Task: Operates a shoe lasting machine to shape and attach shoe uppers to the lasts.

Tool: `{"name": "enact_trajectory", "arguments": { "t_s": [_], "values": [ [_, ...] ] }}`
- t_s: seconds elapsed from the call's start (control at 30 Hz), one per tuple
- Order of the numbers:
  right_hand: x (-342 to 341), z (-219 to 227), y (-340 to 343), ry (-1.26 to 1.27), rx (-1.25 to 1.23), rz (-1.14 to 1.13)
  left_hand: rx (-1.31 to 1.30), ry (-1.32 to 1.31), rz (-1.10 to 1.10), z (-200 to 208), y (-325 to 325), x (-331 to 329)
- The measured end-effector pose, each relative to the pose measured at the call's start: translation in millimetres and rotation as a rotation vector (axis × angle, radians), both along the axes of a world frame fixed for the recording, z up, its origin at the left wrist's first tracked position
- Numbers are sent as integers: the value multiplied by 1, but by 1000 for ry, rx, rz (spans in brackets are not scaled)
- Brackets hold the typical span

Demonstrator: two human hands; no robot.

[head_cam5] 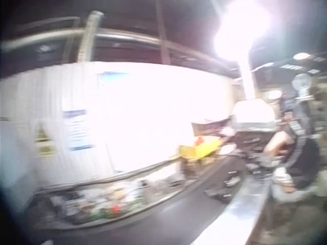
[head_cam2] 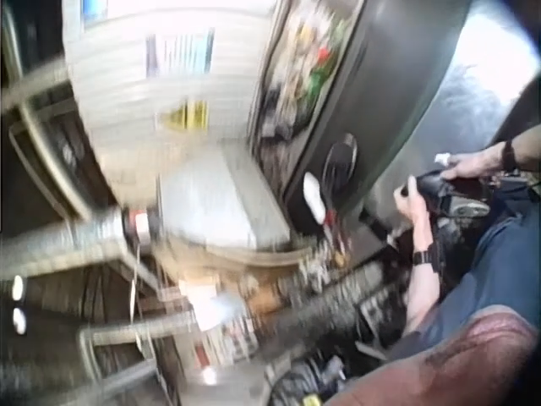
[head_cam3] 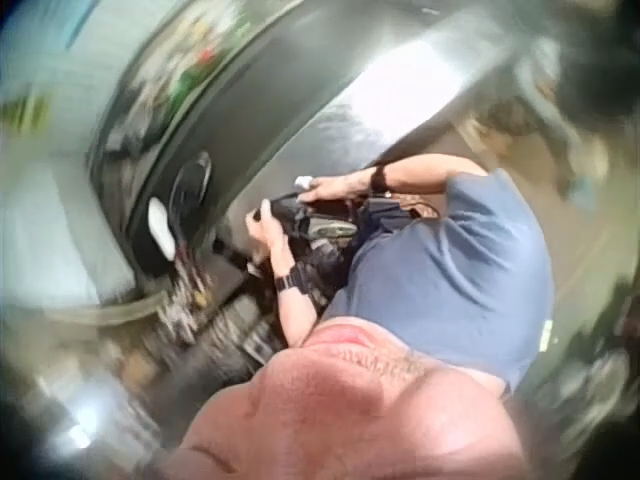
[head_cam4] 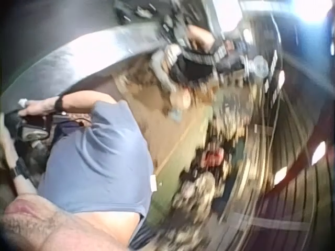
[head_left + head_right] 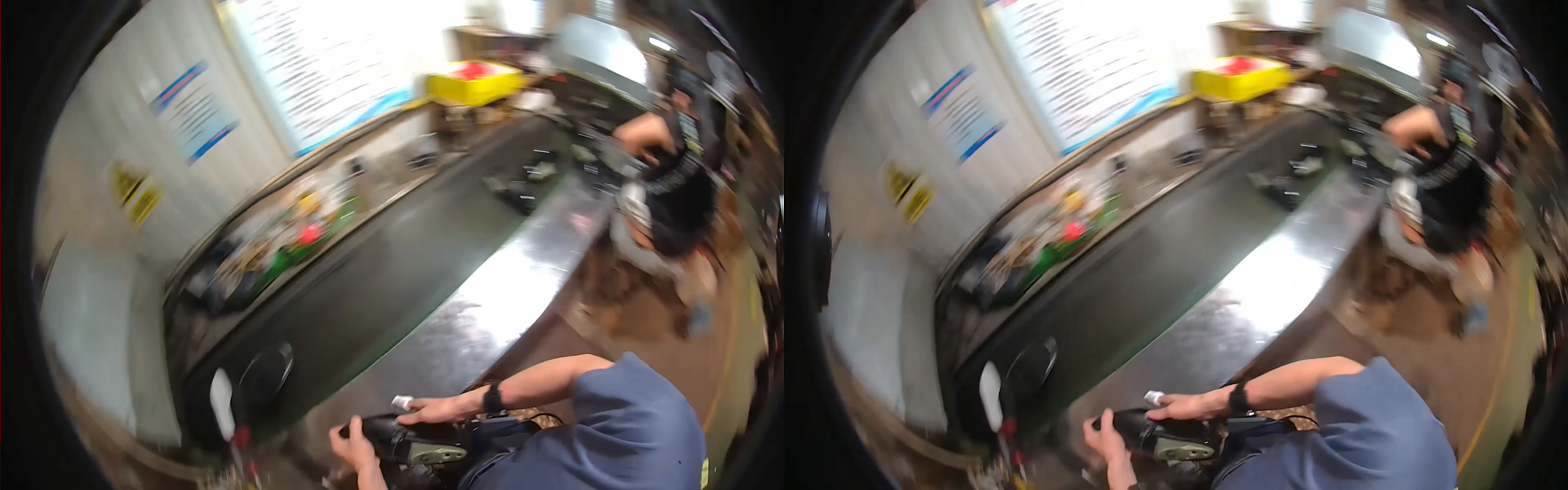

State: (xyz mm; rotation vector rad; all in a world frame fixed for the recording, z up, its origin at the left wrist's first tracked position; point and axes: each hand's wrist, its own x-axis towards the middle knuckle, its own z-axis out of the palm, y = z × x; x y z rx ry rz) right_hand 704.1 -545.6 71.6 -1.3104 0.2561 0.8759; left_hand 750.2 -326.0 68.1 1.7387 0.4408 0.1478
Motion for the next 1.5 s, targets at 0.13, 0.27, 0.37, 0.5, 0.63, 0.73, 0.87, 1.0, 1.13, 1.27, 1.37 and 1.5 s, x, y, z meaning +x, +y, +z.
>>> {"name": "enact_trajectory", "arguments": {
  "t_s": [0.13,0.27,0.37,0.5,0.63,0.73,0.87,1.0,1.13,1.27,1.37,1.5],
  "values": [
    [-18,42,80,-395,-103,138,-53,-131,218,35,73,-57],
    [-62,63,182,-547,111,156,202,-184,436,87,166,-135],
    [-110,102,255,-479,269,215,360,-129,689,129,227,-211],
    [-176,122,347,-336,380,349,88,-309,1017,155,316,-321],
    [-233,147,420,-161,452,402,534,-420,1541,168,395,-426],
    [-264,155,458,-199,444,466,403,-78,1532,146,432,-460],
    [-299,188,492,-248,295,454,557,-405,1377,132,441,-487],
    [-299,182,510,-123,369,454,268,-274,1072,143,411,-551],
    [-337,184,544,-92,390,624,229,-112,859,94,376,-643],
    [-353,150,589,-35,529,636,-718,-866,786,158,378,-592],
    [-367,140,612,-35,475,570,-793,-801,1087,159,392,-561],
    [-376,132,636,92,512,479,-886,-742,1153,155,413,-562]
  ]
}}
